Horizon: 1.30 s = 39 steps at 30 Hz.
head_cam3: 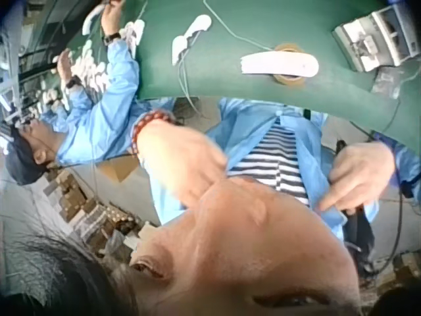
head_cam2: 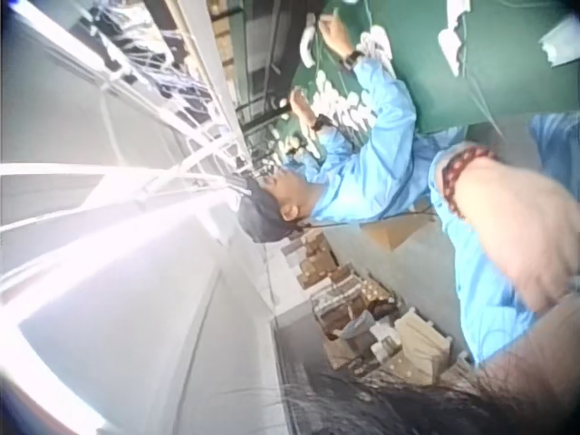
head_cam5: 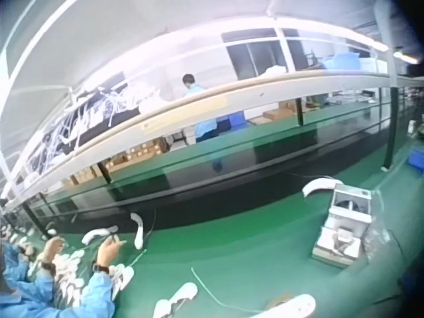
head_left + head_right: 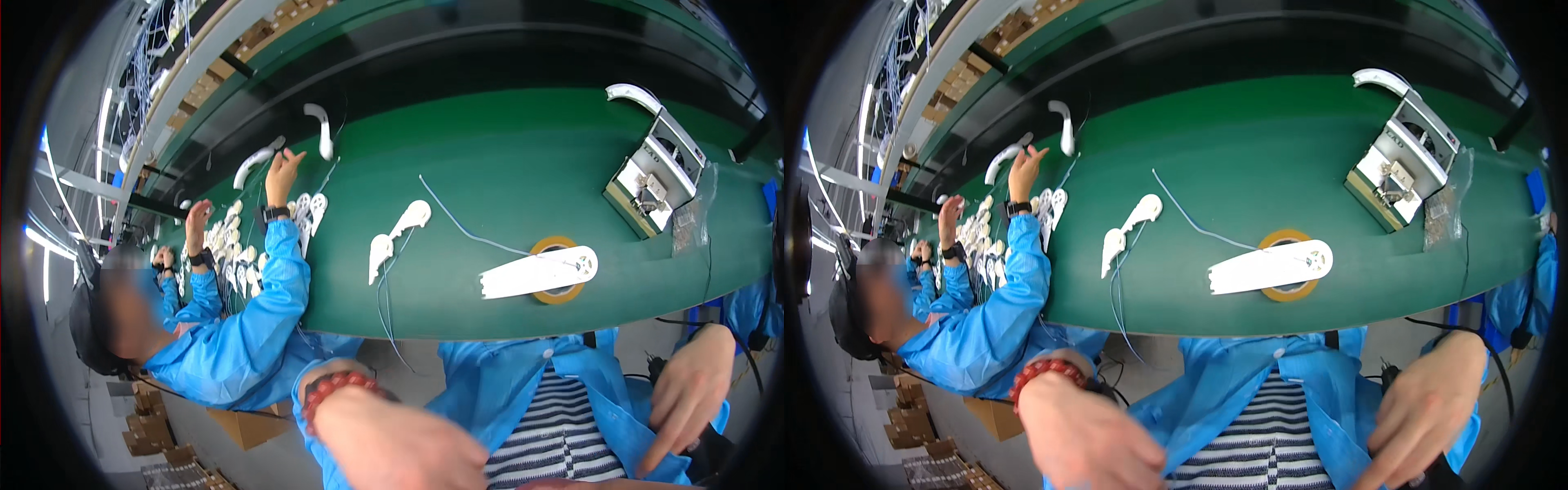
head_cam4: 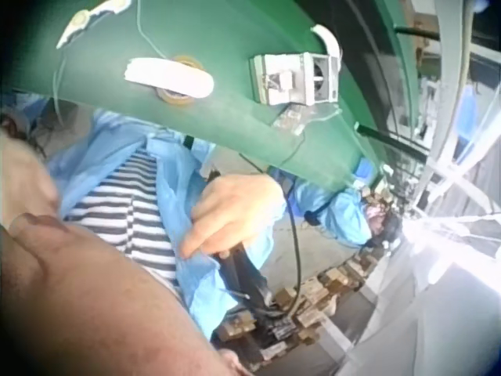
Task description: Assembling white plastic electronic housings by driving screws into pre-drilled holes using an electric screwdriver.
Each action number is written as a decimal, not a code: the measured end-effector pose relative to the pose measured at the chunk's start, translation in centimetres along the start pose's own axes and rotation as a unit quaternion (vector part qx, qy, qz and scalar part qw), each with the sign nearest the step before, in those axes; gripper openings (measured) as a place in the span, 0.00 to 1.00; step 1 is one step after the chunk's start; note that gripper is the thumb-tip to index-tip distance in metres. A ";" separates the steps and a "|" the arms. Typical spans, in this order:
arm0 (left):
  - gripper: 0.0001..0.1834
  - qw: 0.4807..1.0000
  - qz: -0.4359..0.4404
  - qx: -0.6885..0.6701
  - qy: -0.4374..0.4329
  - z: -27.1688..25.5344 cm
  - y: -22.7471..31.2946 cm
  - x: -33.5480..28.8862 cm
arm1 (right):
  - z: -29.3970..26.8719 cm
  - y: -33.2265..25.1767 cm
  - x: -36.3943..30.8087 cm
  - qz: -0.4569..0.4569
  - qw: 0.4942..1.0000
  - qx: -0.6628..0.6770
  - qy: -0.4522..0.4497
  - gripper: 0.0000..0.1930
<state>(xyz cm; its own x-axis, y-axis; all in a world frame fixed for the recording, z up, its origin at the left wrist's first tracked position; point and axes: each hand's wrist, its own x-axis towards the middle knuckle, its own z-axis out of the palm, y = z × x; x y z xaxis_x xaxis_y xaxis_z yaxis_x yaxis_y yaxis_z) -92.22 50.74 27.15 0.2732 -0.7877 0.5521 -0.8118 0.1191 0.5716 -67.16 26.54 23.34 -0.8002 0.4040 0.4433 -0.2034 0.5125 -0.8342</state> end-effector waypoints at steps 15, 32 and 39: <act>0.46 0.733 -0.553 0.331 0.217 10.4 -15.6 -8.3 | 0.2 5.2 -5.0 0.046 0.695 -0.337 0.634 0.09; 0.17 0.910 -0.035 0.016 0.413 1.0 -9.5 1.3 | -0.3 17.1 -10.1 0.202 0.625 -0.371 0.656 0.17; 0.12 0.918 0.011 -0.012 0.397 0.3 -10.5 1.3 | -0.2 17.0 -11.0 0.162 0.611 -0.283 0.722 0.16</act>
<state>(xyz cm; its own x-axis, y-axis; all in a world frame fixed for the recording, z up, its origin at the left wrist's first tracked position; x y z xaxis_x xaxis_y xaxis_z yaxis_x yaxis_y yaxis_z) -83.53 48.29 21.66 0.5540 -0.0979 0.8267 -0.8127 0.1515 0.5626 -61.70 30.90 4.36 0.6673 0.5908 0.4536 0.3882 0.2439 -0.8887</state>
